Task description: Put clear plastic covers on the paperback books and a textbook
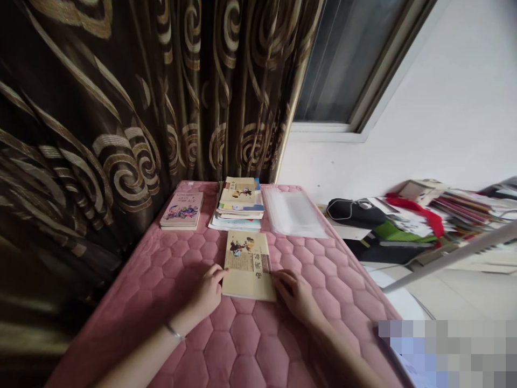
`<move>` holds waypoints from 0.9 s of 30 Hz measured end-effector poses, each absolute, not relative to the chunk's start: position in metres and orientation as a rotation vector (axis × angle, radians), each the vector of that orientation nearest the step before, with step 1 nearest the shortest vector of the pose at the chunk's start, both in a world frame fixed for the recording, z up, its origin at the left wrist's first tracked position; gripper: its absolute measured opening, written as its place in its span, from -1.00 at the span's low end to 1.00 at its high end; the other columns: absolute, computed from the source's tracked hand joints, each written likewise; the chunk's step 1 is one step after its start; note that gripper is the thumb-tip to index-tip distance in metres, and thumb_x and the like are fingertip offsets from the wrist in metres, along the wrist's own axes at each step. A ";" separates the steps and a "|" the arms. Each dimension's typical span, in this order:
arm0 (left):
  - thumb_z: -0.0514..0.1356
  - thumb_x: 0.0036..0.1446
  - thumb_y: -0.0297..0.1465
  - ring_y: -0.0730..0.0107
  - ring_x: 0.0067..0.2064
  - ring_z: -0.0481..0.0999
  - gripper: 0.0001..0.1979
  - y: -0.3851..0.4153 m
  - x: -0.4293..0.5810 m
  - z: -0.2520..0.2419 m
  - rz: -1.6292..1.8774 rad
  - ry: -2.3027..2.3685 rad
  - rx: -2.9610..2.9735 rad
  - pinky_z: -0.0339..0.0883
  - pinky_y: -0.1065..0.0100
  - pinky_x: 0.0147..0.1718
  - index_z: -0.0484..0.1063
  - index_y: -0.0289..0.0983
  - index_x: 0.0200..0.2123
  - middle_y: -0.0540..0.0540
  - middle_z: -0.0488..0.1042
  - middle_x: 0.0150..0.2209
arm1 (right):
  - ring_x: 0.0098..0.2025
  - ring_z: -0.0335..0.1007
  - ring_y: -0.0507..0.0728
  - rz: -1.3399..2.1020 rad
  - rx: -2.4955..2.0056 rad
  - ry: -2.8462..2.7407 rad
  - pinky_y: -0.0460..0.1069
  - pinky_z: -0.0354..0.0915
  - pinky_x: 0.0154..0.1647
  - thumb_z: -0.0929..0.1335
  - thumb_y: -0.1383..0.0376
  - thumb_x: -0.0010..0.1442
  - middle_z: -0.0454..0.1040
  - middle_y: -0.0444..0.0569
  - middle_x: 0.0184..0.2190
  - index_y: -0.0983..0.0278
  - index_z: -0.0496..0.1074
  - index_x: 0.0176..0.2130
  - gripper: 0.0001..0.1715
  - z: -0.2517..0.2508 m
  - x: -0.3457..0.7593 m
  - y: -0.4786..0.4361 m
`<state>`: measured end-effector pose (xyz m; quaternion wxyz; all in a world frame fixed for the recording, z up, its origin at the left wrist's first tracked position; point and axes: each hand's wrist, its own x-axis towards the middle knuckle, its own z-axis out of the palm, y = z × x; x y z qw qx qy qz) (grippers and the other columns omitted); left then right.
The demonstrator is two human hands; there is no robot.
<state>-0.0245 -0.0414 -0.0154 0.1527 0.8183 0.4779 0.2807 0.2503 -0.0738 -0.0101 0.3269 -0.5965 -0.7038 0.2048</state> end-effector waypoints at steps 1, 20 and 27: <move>-0.03 -0.05 -0.74 0.33 -0.07 0.46 -0.39 -0.049 -0.024 -0.012 0.769 1.394 2.350 0.38 0.23 0.00 0.41 -0.20 0.04 -0.13 0.43 -0.10 | -0.03 0.41 0.18 0.531 -1.532 -1.866 0.07 0.34 0.04 0.19 0.14 0.29 0.47 0.05 -0.06 0.21 0.51 -0.10 -0.61 -0.009 0.248 -0.081; 0.29 -0.06 -0.06 0.03 -0.08 0.38 -0.41 -0.080 0.009 -0.004 0.735 1.901 2.508 0.14 -0.05 0.02 0.38 -0.23 0.01 -0.18 0.42 -0.13 | 0.13 0.19 0.30 0.192 -1.473 -1.950 0.22 0.33 0.05 0.37 0.14 0.15 0.33 0.07 0.12 0.17 0.50 -0.15 -0.73 -0.007 0.199 -0.100; 0.27 0.01 -0.09 0.06 -0.09 0.40 -0.49 -0.079 0.010 -0.006 0.767 1.904 2.516 0.09 -0.07 0.05 0.40 -0.21 -0.01 -0.16 0.44 -0.16 | 0.13 0.19 0.30 0.102 -1.531 -1.916 0.25 0.33 0.04 0.40 0.16 0.14 0.35 0.04 0.11 0.14 0.50 -0.21 -0.80 -0.015 0.193 -0.098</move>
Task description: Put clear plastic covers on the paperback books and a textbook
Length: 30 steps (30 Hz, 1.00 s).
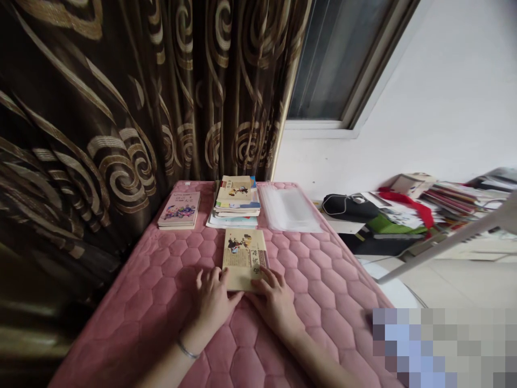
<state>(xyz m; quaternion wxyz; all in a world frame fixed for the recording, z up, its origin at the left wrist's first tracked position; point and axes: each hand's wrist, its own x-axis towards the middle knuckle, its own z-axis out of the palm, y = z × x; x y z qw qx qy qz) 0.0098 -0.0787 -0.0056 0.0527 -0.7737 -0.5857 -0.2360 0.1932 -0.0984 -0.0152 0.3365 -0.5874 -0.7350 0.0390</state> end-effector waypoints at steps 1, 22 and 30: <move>0.27 0.02 -0.09 0.07 -0.09 0.40 -0.50 -0.078 0.008 -0.006 -0.726 -1.776 -2.355 0.08 -0.07 0.06 0.40 -0.21 -0.01 -0.16 0.45 -0.16 | 0.13 0.20 0.29 0.105 -1.529 -1.917 0.25 0.32 0.05 0.39 0.16 0.16 0.36 0.03 0.11 0.13 0.50 -0.20 -0.81 -0.015 0.194 -0.098; 0.27 0.07 -0.48 0.33 -0.10 0.47 -0.56 -0.053 -0.040 0.008 -0.581 -1.463 -2.853 0.28 0.24 -0.09 0.42 -0.04 0.03 0.02 0.51 -0.12 | 0.12 0.31 0.22 0.413 -1.549 -1.990 0.20 0.34 0.09 0.24 0.21 0.28 0.40 -0.03 0.11 0.02 0.51 -0.02 -0.65 -0.021 0.248 -0.101; 0.22 0.08 -0.54 0.33 -0.12 0.47 -0.63 -0.060 -0.035 0.003 -0.709 -1.570 -2.842 0.30 0.23 -0.10 0.46 -0.07 -0.05 0.00 0.49 -0.14 | 0.17 0.22 0.22 0.352 -1.575 -2.030 0.16 0.34 0.06 0.21 0.20 0.29 0.33 -0.02 0.16 0.08 0.50 -0.01 -0.62 -0.012 0.244 -0.106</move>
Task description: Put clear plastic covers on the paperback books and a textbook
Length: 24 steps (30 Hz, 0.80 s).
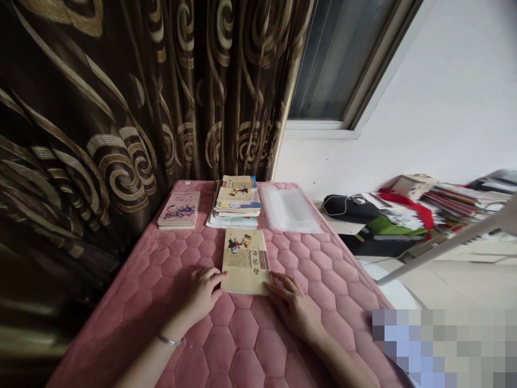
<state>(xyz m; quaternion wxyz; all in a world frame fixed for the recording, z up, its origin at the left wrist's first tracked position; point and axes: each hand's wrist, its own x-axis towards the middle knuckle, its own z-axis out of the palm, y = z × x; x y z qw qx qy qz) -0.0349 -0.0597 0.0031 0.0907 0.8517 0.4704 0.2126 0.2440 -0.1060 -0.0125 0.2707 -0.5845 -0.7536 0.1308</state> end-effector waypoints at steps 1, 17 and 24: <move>0.22 0.08 -0.53 0.33 -0.13 0.47 -0.69 -0.063 -0.031 0.004 0.669 1.417 2.489 0.31 0.24 -0.11 0.48 -0.09 -0.11 0.00 0.48 -0.14 | 0.19 0.19 0.23 0.335 -1.577 -2.035 0.17 0.32 0.08 0.22 0.20 0.28 0.31 -0.01 0.18 0.09 0.49 -0.01 -0.63 -0.010 0.241 -0.107; 0.27 0.07 -0.19 0.05 -0.01 0.41 -0.69 -0.083 0.018 0.002 0.610 1.941 2.467 0.06 -0.07 0.09 0.44 -0.23 -0.16 -0.16 0.43 -0.11 | 0.18 0.15 0.32 -0.084 -1.701 -1.956 0.24 0.14 0.06 0.36 0.11 0.15 0.34 0.12 0.14 0.21 0.37 0.01 -0.55 -0.020 0.192 -0.097; 0.27 0.08 -0.32 0.16 -0.07 0.44 -0.74 -0.079 0.004 0.004 0.630 1.794 2.432 0.05 -0.06 0.10 0.46 -0.17 -0.12 -0.08 0.45 -0.14 | 0.20 0.15 0.29 -0.031 -1.693 -2.039 0.22 0.18 0.06 0.32 0.15 0.22 0.32 0.03 0.18 0.15 0.43 -0.05 -0.70 -0.020 0.207 -0.098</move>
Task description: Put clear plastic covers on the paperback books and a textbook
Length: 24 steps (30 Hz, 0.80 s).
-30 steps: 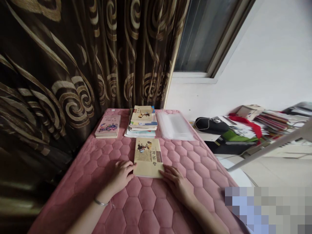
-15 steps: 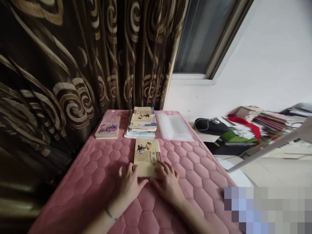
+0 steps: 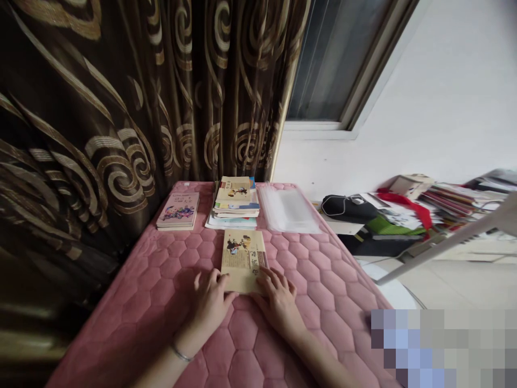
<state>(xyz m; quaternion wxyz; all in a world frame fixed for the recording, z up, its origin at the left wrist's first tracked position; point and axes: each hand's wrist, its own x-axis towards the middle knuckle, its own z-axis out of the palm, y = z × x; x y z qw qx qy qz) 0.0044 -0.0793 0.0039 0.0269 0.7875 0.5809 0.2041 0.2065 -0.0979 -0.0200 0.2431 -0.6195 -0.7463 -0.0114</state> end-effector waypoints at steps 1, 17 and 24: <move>0.26 0.09 -0.35 0.17 -0.07 0.44 -0.73 -0.078 0.001 0.004 0.616 1.759 2.430 0.05 -0.05 0.09 0.46 -0.16 -0.10 -0.08 0.46 -0.13 | 0.20 0.14 0.29 -0.014 -1.683 -2.059 0.22 0.18 0.06 0.30 0.15 0.23 0.31 0.01 0.19 0.13 0.44 -0.06 -0.72 -0.019 0.211 -0.099; 0.16 0.11 -0.60 0.30 -0.10 0.42 -0.49 -0.061 -0.032 0.001 0.520 1.439 2.540 0.16 0.15 -0.05 0.40 0.02 0.06 0.00 0.49 -0.17 | 0.18 0.20 0.25 0.018 -1.622 -2.200 0.22 0.20 0.06 0.23 0.15 0.31 0.38 -0.04 0.14 -0.04 0.43 0.06 -0.64 -0.025 0.250 -0.099; 0.26 0.06 -0.46 0.24 -0.09 0.42 -0.56 -0.066 -0.031 0.005 0.565 1.429 2.550 0.16 0.08 0.00 0.42 -0.05 0.03 -0.03 0.47 -0.14 | 0.19 0.18 0.29 0.206 -1.618 -2.171 0.27 0.18 0.07 0.24 0.12 0.29 0.35 0.01 0.14 0.03 0.47 0.01 -0.65 -0.009 0.249 -0.100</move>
